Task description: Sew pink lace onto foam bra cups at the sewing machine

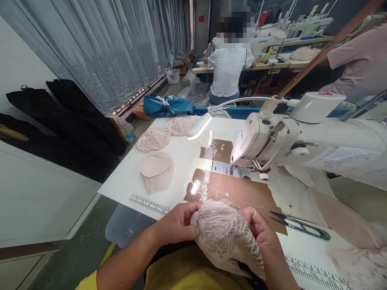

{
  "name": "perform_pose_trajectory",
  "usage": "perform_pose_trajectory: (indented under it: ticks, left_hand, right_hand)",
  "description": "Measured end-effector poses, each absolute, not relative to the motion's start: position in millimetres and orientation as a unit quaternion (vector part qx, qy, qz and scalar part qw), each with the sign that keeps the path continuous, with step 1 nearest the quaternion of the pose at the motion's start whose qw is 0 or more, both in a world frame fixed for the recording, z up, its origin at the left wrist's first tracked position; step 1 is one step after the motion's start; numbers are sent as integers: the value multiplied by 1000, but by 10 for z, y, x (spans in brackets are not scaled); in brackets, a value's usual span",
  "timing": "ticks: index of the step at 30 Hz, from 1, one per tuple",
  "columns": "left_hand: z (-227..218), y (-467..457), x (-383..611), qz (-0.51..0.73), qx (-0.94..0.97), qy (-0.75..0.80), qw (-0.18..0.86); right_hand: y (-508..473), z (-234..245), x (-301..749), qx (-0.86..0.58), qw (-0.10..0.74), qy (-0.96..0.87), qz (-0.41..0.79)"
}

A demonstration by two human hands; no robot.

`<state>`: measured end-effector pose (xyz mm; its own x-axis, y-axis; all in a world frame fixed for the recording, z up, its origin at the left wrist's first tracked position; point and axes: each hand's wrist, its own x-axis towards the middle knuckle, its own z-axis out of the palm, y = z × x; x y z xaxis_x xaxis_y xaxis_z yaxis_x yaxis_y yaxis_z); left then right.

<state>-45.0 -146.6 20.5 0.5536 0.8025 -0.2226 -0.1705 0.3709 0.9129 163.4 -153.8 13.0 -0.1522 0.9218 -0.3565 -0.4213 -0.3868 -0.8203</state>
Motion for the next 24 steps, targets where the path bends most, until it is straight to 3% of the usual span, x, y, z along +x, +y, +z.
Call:
perform_pose_trajectory:
  ticks: [3, 10, 14, 19, 24]
  left_hand:
    - [227, -1473, -417, 350, 446, 369, 736]
    - [207, -1498, -388, 388, 426, 416, 704]
    - [128, -1480, -392, 434, 327, 387, 745]
    - [81, -1474, -378, 481, 124, 309, 811]
    - [250, -1602, -108, 439, 193, 283, 831]
  right_hand:
    - [-1518, 79, 1657, -492, 491, -337, 636]
    - [-1495, 168, 1692, -492, 414, -473, 602]
    - [-1520, 142, 1738, -521, 419, -493, 556]
    - [-1536, 118, 1766, -503, 497, -429, 562]
    - [-1555, 131, 1632, -511, 477, -496, 515]
